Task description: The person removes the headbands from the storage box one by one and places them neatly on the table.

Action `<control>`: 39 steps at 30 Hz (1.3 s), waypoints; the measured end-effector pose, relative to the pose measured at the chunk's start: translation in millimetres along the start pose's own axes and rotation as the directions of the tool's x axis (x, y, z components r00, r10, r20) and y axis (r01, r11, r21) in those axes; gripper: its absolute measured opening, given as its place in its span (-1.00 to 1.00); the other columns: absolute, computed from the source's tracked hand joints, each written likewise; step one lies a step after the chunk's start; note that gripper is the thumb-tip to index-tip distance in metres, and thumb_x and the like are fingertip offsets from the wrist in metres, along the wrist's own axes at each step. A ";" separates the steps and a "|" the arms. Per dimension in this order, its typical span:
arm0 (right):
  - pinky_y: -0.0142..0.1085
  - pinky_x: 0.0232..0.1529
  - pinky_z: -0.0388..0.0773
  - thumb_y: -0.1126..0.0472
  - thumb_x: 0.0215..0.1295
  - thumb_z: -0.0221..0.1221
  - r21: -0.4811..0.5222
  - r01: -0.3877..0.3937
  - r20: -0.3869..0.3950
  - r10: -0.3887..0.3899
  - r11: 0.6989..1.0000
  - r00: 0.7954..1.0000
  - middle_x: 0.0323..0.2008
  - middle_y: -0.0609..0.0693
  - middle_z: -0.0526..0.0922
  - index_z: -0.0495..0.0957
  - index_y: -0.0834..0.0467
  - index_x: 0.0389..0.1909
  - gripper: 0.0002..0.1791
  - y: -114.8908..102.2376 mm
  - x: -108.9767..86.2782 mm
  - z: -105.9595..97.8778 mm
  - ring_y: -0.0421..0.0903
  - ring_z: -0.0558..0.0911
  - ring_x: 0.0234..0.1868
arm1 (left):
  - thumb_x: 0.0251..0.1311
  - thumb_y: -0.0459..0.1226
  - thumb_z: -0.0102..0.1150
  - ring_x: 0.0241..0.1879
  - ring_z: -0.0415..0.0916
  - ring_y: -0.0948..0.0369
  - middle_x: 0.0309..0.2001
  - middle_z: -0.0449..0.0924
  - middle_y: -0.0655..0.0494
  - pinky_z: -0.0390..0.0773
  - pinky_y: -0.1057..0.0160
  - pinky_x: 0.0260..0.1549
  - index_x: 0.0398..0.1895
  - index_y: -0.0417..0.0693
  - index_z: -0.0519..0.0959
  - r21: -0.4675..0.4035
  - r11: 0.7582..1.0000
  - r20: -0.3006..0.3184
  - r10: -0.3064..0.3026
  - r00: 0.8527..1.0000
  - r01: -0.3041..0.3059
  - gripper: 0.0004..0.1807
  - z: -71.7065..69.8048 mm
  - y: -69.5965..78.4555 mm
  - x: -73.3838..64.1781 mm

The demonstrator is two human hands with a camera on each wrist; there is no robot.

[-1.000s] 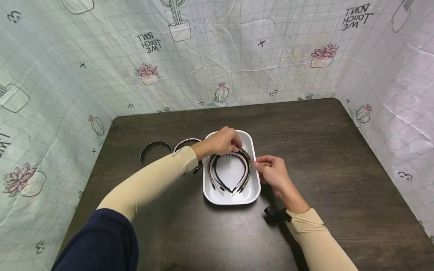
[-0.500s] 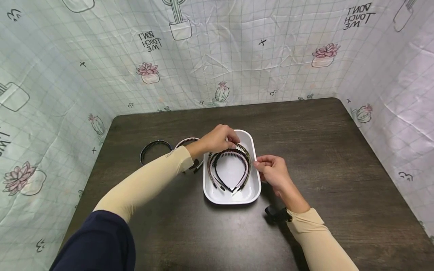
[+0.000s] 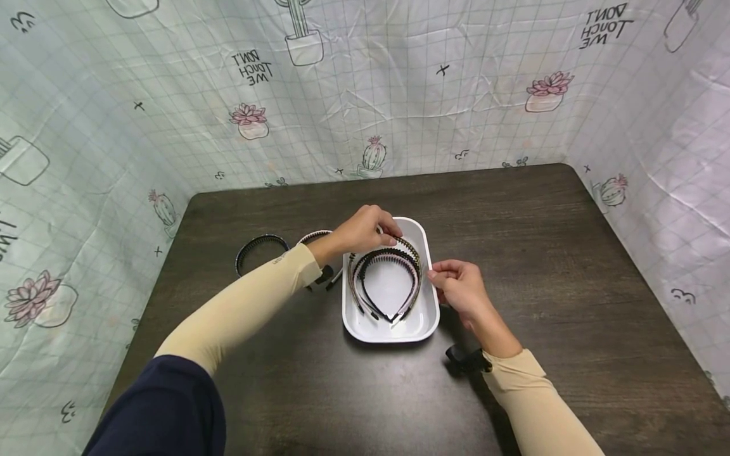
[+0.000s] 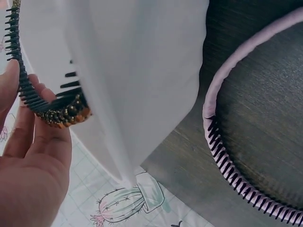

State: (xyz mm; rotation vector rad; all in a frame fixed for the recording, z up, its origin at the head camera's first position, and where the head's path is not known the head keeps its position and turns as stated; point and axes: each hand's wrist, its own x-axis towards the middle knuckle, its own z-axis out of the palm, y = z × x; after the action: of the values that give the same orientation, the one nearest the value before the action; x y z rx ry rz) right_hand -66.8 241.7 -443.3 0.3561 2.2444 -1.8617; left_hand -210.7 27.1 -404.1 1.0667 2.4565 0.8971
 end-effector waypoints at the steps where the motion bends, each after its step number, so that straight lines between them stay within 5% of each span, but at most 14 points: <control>1: -0.37 -0.41 0.64 0.27 0.53 0.19 0.000 -0.001 0.000 0.001 1.000 1.000 -0.45 -0.29 0.67 0.46 0.52 0.15 -0.61 -0.1 0.0 0.1 -0.35 0.63 -0.38 | 0.35 -0.35 0.37 -0.09 0.73 0.17 -0.05 0.83 -0.01 0.63 0.38 -0.08 -0.04 -0.13 0.82 -0.004 1.000 0.000 0.004 1.000 -0.004 -0.82 -0.6 0.2 -0.1; 24: -0.36 -0.40 0.64 0.26 0.53 0.20 -0.002 -0.009 0.007 0.009 1.000 1.000 -0.46 -0.31 0.68 0.47 0.50 0.16 -0.61 -1.0 1.0 -0.1 -0.35 0.63 -0.38 | 0.35 -0.36 0.37 -0.07 0.76 0.15 -0.03 0.83 -0.06 0.66 0.42 -0.09 -0.06 -0.18 0.82 -0.151 0.989 0.003 0.008 1.000 -0.008 -0.83 -5.2 -1.1 -1.3; 39: -0.36 -0.40 0.64 0.27 0.53 0.19 -0.008 -0.016 0.000 0.016 1.000 1.000 -0.43 -0.29 0.67 0.47 0.48 0.15 -0.63 -1.1 2.2 1.1 -0.35 0.62 -0.37 | 0.36 -0.37 0.36 -0.05 0.75 0.13 0.03 0.81 -0.09 0.66 0.38 -0.08 -0.01 -0.21 0.80 -0.188 0.982 -0.004 0.013 1.000 -0.014 -0.80 -26.2 5.4 -8.1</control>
State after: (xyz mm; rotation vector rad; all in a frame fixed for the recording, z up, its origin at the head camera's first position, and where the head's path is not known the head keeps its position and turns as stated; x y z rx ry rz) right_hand -69.2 240.5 -443.2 0.3716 2.2420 -1.8443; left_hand -215.6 12.9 -380.5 1.0169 2.3143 1.1110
